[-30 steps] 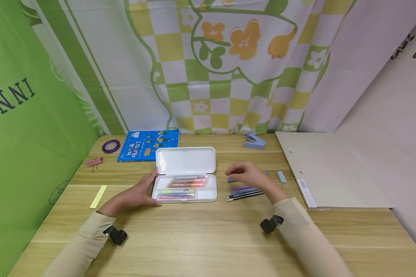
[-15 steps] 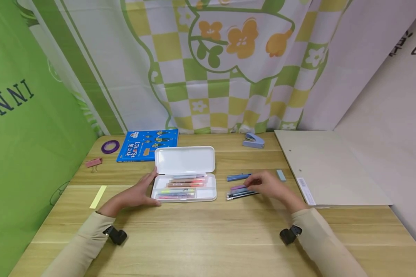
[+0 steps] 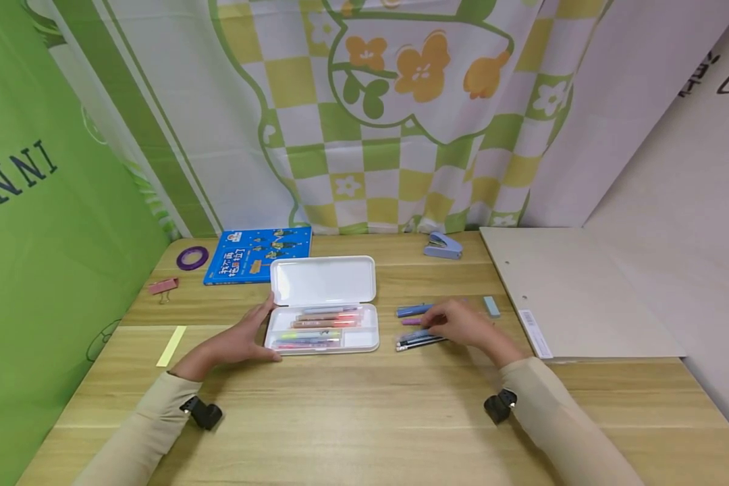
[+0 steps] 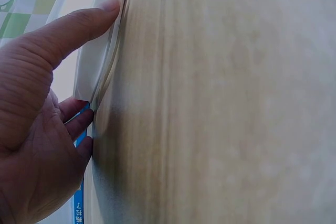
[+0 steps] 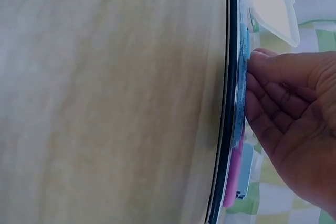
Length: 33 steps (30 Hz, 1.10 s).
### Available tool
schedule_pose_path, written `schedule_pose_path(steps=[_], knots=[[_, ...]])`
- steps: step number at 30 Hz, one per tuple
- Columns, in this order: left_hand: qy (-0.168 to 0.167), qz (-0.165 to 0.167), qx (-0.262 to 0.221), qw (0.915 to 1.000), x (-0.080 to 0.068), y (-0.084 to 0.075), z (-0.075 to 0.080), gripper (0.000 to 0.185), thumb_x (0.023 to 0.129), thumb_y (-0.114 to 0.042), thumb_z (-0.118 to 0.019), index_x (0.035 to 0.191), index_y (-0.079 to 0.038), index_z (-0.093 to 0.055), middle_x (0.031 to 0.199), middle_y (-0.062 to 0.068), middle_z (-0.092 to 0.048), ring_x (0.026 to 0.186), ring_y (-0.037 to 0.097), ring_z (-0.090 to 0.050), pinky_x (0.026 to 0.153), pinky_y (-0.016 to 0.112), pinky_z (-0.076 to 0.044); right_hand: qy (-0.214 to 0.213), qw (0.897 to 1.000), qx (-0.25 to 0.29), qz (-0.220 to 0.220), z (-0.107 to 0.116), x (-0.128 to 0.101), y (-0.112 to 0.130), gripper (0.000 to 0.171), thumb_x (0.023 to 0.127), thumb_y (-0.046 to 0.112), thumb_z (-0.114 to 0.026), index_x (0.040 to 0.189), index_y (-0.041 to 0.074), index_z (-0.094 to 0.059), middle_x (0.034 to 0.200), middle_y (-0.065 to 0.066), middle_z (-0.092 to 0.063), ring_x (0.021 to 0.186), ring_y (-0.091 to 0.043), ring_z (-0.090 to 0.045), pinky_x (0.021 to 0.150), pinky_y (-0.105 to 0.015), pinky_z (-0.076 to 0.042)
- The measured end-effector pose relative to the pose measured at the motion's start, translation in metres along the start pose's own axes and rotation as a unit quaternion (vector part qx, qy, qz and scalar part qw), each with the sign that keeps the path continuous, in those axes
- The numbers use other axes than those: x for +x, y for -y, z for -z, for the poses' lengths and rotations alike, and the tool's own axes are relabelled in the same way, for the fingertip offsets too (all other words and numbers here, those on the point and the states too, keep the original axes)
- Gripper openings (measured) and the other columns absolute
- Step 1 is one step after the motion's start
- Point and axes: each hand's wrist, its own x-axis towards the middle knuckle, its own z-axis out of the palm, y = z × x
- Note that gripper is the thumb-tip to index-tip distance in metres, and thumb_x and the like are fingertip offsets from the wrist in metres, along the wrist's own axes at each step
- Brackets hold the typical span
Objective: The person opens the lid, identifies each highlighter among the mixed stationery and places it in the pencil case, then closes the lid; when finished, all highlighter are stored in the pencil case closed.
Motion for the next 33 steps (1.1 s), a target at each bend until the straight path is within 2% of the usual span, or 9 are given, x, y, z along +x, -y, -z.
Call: schedule_pose_path(steps=[10,15,20,28,33], knots=[[0.001,0.004,0.008,1.0,0.001,0.0,0.0,0.125,0.072,-0.039,-0.081,0.151,-0.006,0.011,0.156,0.021,-0.004,0.141,0.038,-0.007,0.112,0.054,-0.016,0.012,0.999,-0.03,0.023,-0.002,0.005,0.005,0.012,0.079,-0.003,-0.07,0.087,0.005,-0.073,0.088,-0.004,-0.069,0.083,-0.022,-0.063,0.07,-0.034,-0.052],[0.0,0.003,0.01,0.9999,0.001,0.0,0.0,0.125,0.072,-0.039,-0.081,0.151,-0.006,0.01,0.156,0.021,-0.004,0.141,0.038,-0.007,0.112,0.054,-0.016,0.003,1.0,-0.018,-0.004,-0.002,0.005,0.007,0.009,0.081,0.0,-0.07,0.087,0.006,-0.074,0.089,-0.004,-0.069,0.086,-0.025,-0.064,0.074,-0.039,-0.052],[0.001,0.001,0.009,1.0,0.001,-0.001,0.0,0.124,0.073,-0.039,-0.081,0.151,-0.006,0.01,0.156,0.021,-0.003,0.141,0.039,-0.007,0.112,0.054,-0.016,-0.011,0.999,0.023,-0.037,0.0,0.009,0.011,0.01,0.084,0.002,-0.068,0.09,0.006,-0.073,0.092,-0.006,-0.07,0.087,-0.023,-0.064,0.074,-0.035,-0.053],[0.001,0.002,0.001,1.0,0.0,-0.001,0.0,0.126,0.071,-0.038,-0.082,0.15,-0.005,0.01,0.155,0.023,-0.003,0.141,0.04,-0.007,0.111,0.055,-0.016,-0.035,0.993,0.088,-0.065,-0.005,0.045,0.048,0.011,0.086,0.002,-0.066,0.094,0.003,-0.073,0.093,-0.009,-0.07,0.08,-0.016,-0.062,0.069,-0.029,-0.052],[0.001,0.001,0.005,1.0,0.001,0.001,0.0,0.126,0.071,-0.038,-0.082,0.15,-0.006,0.011,0.156,0.021,-0.003,0.141,0.039,-0.007,0.111,0.054,-0.016,-0.047,0.994,0.097,-0.028,-0.022,0.077,0.072,0.011,0.085,-0.001,-0.065,0.093,0.0,-0.073,0.092,-0.011,-0.07,0.082,-0.02,-0.063,0.072,-0.032,-0.053]])
